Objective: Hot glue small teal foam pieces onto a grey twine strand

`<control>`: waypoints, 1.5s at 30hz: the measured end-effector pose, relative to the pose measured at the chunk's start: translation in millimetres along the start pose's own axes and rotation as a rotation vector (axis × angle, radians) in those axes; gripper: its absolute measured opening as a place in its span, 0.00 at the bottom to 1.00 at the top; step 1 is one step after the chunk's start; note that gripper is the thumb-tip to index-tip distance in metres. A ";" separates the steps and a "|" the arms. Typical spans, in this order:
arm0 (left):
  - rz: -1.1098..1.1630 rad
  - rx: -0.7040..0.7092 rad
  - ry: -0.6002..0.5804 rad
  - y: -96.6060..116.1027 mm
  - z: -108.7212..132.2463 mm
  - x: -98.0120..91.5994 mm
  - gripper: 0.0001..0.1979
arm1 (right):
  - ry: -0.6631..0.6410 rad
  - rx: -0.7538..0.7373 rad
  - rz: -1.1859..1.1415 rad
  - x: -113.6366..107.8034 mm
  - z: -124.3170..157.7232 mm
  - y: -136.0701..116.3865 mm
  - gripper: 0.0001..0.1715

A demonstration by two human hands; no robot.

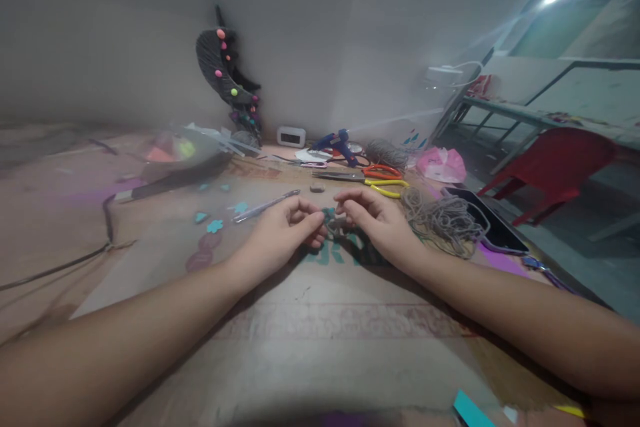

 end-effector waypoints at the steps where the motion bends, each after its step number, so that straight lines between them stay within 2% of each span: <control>1: 0.000 0.001 -0.003 -0.1 0.0 0.2 0.08 | -0.033 0.019 0.015 3.7 0.0 1.6 0.12; 4: 0.021 0.002 -0.016 -0.7 0.1 1.2 0.07 | -0.098 0.041 0.117 11.0 0.7 3.4 0.13; 12: 0.023 0.029 -0.062 -2.7 -0.9 5.3 0.11 | -0.081 -0.003 0.199 10.1 1.8 0.6 0.10; 15: -0.068 0.080 -0.046 2.0 -0.3 3.4 0.14 | -0.089 -0.015 0.216 11.0 1.7 -1.6 0.10; 20: -0.307 0.149 0.014 14.0 2.7 -1.9 0.12 | -0.121 -0.045 0.243 15.3 2.5 -6.8 0.10; 31: -0.381 0.163 0.031 12.1 2.4 -6.1 0.12 | -0.153 -0.052 0.243 18.6 3.7 -6.4 0.11; 35: -0.353 0.186 0.009 10.9 1.5 -4.3 0.13 | -0.129 -0.070 0.257 16.3 3.2 -7.9 0.10; 40: -0.137 0.146 0.009 3.3 -1.5 -5.4 0.20 | -0.108 -0.100 0.255 14.7 4.0 -12.8 0.10; 45: -0.047 0.086 0.173 2.6 -2.6 -21.9 0.14 | -0.093 -0.084 0.233 13.3 4.4 -11.7 0.10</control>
Point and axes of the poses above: each hand's wrist, its own z-axis away from the middle knuckle, its own x-axis out of the palm, y = z × x, the point moved 10 cm from there along -z, towards the middle knuckle, and after that the axes turned 1 degree about -y, right-handed, at the moved point
